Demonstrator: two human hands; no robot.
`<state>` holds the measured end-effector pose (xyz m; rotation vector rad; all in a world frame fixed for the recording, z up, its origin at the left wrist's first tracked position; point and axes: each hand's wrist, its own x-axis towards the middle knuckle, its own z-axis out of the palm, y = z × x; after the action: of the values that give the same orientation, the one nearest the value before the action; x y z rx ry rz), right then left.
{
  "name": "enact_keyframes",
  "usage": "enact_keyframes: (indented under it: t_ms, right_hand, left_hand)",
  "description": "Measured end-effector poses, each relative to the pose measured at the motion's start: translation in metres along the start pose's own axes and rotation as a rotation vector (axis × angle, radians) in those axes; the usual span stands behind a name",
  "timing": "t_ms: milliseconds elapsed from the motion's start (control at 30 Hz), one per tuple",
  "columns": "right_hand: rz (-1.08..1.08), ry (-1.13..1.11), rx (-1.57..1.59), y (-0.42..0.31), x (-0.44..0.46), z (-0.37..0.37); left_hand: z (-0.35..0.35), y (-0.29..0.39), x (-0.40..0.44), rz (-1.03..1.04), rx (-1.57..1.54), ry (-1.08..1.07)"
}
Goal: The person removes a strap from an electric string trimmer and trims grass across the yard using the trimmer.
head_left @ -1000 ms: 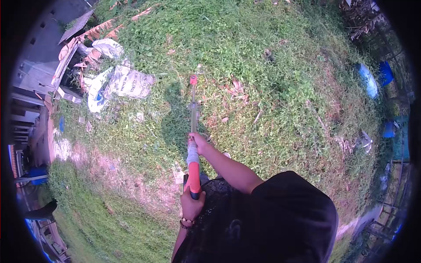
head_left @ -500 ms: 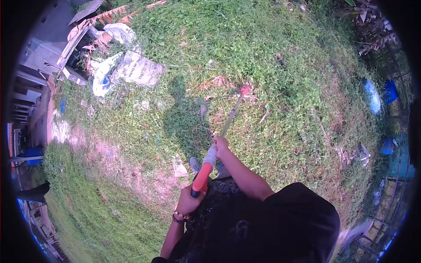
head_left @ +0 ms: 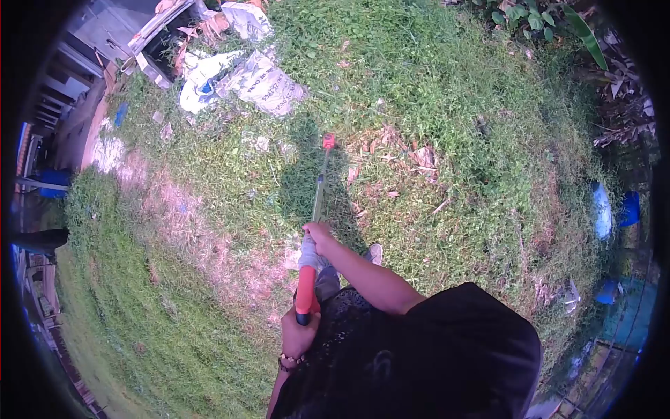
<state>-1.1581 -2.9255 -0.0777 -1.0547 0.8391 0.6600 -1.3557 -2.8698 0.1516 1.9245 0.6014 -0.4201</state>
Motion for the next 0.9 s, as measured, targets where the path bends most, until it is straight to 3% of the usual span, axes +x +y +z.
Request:
enact_keyframes:
  t_ms: [333,433,667,900]
  right_hand:
    - [0.165,-0.271,-0.165,0.017,0.016,0.112]
    - [0.174,-0.299,-0.18,0.017,0.033,0.123]
    - [0.191,-0.151,-0.161,-0.02,0.103,0.072]
    - [0.118,-0.041,-0.025,-0.123,0.135,-0.013]
  left_hand:
    - [-0.035,-0.005,0.019,-0.039,0.108,0.261]
    - [-0.042,-0.015,0.032,0.099,0.166,0.331]
    - [-0.041,0.02,0.073,0.074,0.171,0.166]
    - [0.002,0.079,0.139,0.079,0.077,-0.05]
